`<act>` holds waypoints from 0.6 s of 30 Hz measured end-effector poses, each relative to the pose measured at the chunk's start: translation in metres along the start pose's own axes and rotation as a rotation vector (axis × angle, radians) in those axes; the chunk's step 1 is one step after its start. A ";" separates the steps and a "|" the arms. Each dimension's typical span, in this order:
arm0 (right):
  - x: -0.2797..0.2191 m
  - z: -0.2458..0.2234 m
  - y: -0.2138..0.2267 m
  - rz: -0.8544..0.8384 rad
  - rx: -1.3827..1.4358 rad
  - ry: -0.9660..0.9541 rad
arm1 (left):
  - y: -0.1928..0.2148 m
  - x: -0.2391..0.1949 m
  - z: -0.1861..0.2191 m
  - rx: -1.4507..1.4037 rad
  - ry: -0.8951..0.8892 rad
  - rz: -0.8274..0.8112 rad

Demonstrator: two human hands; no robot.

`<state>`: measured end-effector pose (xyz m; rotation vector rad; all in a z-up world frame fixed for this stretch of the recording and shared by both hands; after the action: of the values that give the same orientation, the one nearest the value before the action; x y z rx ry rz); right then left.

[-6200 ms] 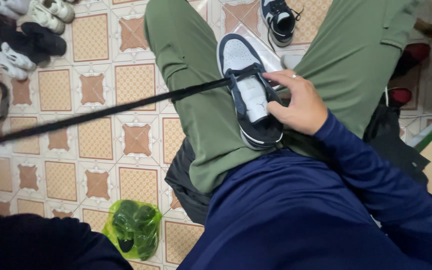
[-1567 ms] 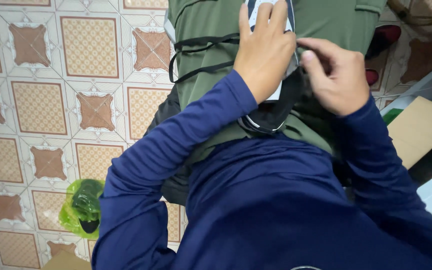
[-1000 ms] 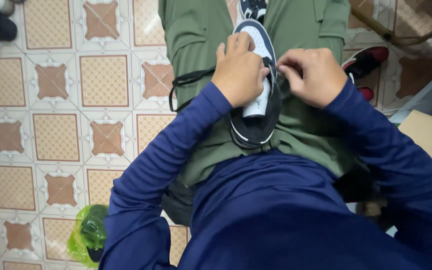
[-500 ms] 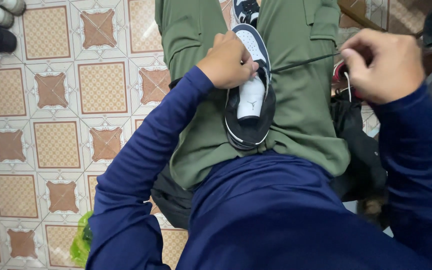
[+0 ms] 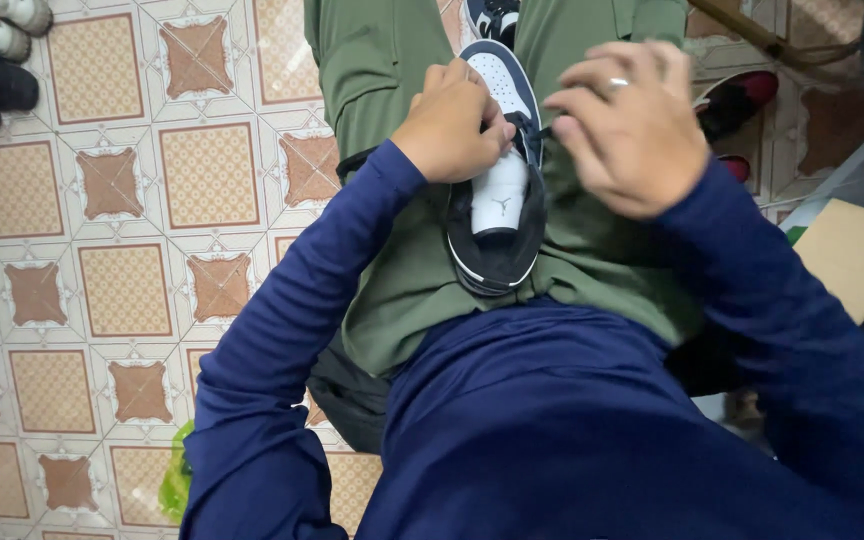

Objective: Threading a shoelace through the eyelets of a sneaker while sitting on the floor.

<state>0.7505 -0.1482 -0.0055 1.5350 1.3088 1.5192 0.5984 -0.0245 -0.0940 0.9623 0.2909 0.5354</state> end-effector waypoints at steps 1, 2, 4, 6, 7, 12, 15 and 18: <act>0.005 -0.003 -0.011 -0.023 -0.075 0.055 | 0.001 0.000 0.001 -0.002 -0.007 0.008; 0.006 0.002 -0.020 -0.017 -0.079 0.052 | 0.001 -0.001 0.002 0.002 -0.012 0.009; 0.008 0.010 -0.045 -0.157 -0.094 0.053 | 0.004 -0.004 0.003 -0.014 -0.004 0.011; 0.013 0.019 -0.047 -0.205 -0.063 0.054 | 0.003 -0.005 0.002 -0.033 -0.018 0.041; 0.014 0.022 -0.051 -0.260 -0.032 0.058 | 0.003 -0.006 0.000 -0.058 -0.028 0.069; 0.015 0.042 -0.019 -0.211 0.077 0.074 | 0.005 -0.006 -0.002 -0.131 -0.063 0.080; 0.013 0.057 0.002 -0.273 0.295 0.005 | 0.005 -0.004 -0.002 -0.147 -0.068 0.077; 0.012 0.068 0.008 -0.366 0.476 -0.087 | 0.004 0.000 -0.001 -0.138 -0.056 0.054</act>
<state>0.8160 -0.1249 -0.0045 1.5014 1.8711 0.9442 0.5967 -0.0224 -0.0909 0.8520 0.1759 0.5700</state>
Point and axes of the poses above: each hand's wrist, its own x-axis towards the middle knuckle, its own y-axis out of the back of the hand, z = x × y, the point moved 5 cm from there along x, towards the middle knuckle, and after that the axes turned 8 degrees about -y, right-handed, at the moved point
